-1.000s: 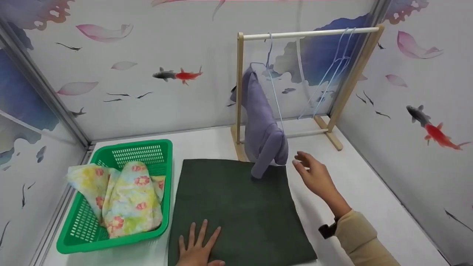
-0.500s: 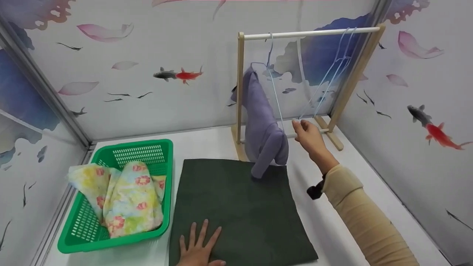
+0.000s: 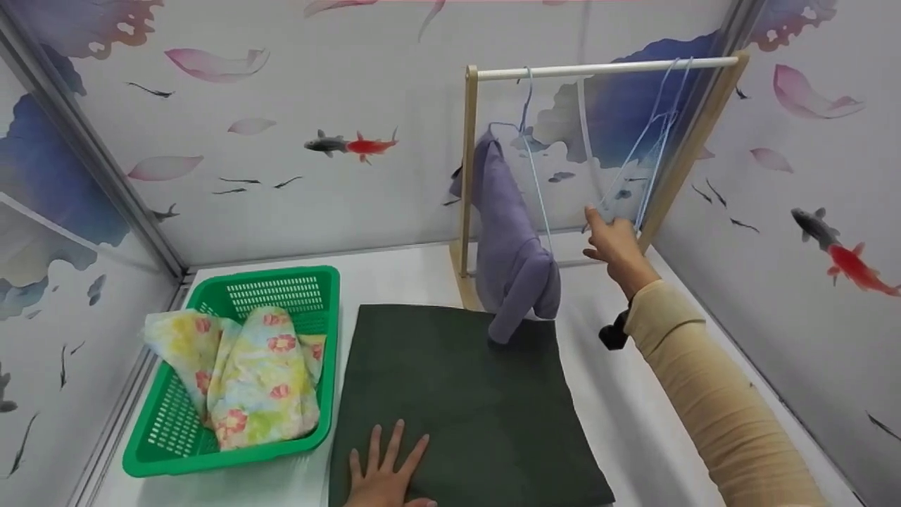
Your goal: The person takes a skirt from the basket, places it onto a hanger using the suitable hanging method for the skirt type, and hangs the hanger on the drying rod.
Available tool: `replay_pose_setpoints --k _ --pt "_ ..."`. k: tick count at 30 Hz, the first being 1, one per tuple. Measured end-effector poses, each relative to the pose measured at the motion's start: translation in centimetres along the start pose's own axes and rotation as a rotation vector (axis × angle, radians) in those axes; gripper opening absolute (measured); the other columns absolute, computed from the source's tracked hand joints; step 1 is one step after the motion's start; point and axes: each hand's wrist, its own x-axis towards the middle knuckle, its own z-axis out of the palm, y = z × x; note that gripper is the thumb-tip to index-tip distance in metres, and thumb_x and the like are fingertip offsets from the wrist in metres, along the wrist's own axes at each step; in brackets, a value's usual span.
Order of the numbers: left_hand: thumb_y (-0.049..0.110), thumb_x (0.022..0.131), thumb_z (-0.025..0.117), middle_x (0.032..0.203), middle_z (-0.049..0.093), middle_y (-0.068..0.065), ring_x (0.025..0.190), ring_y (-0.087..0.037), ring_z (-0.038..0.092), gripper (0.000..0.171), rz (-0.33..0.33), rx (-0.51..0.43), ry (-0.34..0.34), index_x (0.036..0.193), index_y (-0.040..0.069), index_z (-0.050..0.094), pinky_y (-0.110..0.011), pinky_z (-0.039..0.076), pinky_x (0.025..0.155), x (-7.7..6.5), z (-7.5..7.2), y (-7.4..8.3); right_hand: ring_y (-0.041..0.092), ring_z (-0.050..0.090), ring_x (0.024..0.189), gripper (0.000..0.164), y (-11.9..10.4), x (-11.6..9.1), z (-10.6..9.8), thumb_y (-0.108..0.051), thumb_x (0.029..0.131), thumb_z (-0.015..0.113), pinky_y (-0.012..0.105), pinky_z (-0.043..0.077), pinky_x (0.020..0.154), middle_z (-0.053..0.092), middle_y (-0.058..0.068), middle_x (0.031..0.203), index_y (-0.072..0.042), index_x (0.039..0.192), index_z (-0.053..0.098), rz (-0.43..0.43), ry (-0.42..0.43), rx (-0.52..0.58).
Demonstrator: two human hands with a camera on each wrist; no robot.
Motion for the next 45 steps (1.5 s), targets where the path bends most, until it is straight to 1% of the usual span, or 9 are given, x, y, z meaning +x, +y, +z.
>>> replay_pose_setpoints --k 4,6,8,11,15,21,32,36,45 --pt "0.080 0.069 0.041 0.150 0.010 -0.014 0.132 -0.048 0.006 0.090 -0.008 0.002 0.003 0.145 0.035 0.021 -0.076 0.012 0.085 0.3 -0.5 0.3 0.033 0.039 0.124 0.090 -0.4 0.5 -0.1 -0.049 0.093 0.041 0.033 0.043 0.091 0.005 0.027 0.146 0.005 0.141 -0.012 0.022 -0.007 0.010" --pt "0.080 0.070 0.042 0.150 0.013 -0.014 0.132 -0.047 0.009 0.090 0.003 -0.006 0.029 0.145 0.032 0.025 -0.075 0.015 0.086 0.4 -0.6 0.5 0.029 0.049 0.114 0.086 -0.5 0.8 -0.2 -0.047 0.094 0.040 0.031 0.045 0.088 0.020 0.028 0.138 0.006 0.142 -0.006 0.020 0.004 -0.014" --pt "0.078 0.071 0.044 0.149 0.014 -0.014 0.132 -0.046 0.010 0.089 0.017 -0.018 0.043 0.145 0.031 0.025 -0.074 0.016 0.087 0.5 -0.6 0.5 0.022 0.057 0.098 0.076 -0.7 1.1 -0.3 -0.046 0.095 0.038 0.027 0.047 0.083 0.034 0.022 0.123 0.006 0.141 0.008 0.014 0.030 -0.050" --pt "0.077 0.072 0.043 0.150 0.012 -0.014 0.133 -0.044 0.008 0.089 0.027 -0.010 0.042 0.145 0.031 0.024 -0.073 0.012 0.090 0.6 -0.3 0.4 0.012 0.054 0.076 0.053 -0.9 1.6 -0.6 -0.044 0.096 0.034 0.024 0.047 0.072 0.040 0.009 0.103 0.002 0.121 0.034 0.003 0.069 -0.125" --pt "0.077 0.073 0.042 0.151 0.007 -0.013 0.134 -0.043 0.003 0.088 0.020 -0.001 0.020 0.146 0.033 0.020 -0.072 0.008 0.091 0.5 0.1 0.1 0.009 0.045 0.063 0.036 -1.0 2.1 -0.9 -0.043 0.098 0.027 0.022 0.042 0.057 0.043 0.005 0.090 -0.009 0.096 0.038 -0.002 0.076 -0.128" --pt "0.077 0.074 0.039 0.151 0.006 -0.013 0.134 -0.043 0.002 0.087 0.029 -0.005 0.019 0.146 0.034 0.018 -0.072 0.008 0.092 0.4 0.1 0.2 0.008 0.043 0.054 0.038 -1.0 1.6 -1.8 -0.043 0.099 0.017 0.021 0.040 0.048 0.039 -0.002 0.069 -0.011 0.089 0.034 -0.021 0.099 -0.050" --pt "0.079 0.072 0.037 0.151 0.007 -0.013 0.134 -0.042 0.002 0.089 0.014 0.028 0.037 0.146 0.033 0.019 -0.072 0.006 0.092 0.5 0.6 0.1 0.006 0.036 0.049 0.039 -1.2 0.0 -0.8 -0.045 0.099 0.017 0.024 0.036 0.052 0.034 -0.005 0.061 -0.012 0.083 0.032 -0.089 0.093 -0.031" --pt "0.079 0.073 0.038 0.151 0.007 -0.013 0.134 -0.042 0.002 0.089 0.010 0.026 0.037 0.146 0.032 0.019 -0.072 0.006 0.092 0.5 0.6 0.1 0.006 0.036 0.047 0.044 -1.2 -0.9 -0.1 -0.045 0.099 0.020 0.023 0.036 0.049 0.034 -0.005 0.056 -0.007 0.081 0.036 -0.132 0.095 -0.003" --pt "0.078 0.074 0.037 0.151 0.005 -0.013 0.134 -0.043 0.000 0.089 0.016 0.031 0.043 0.147 0.032 0.018 -0.072 0.004 0.092 0.3 0.4 0.4 0.007 0.039 0.046 0.057 1.7 -2.7 -0.2 -0.048 0.098 0.019 0.024 0.035 0.048 0.040 -0.004 0.049 0.000 0.086 0.046 -0.231 0.103 -0.097"
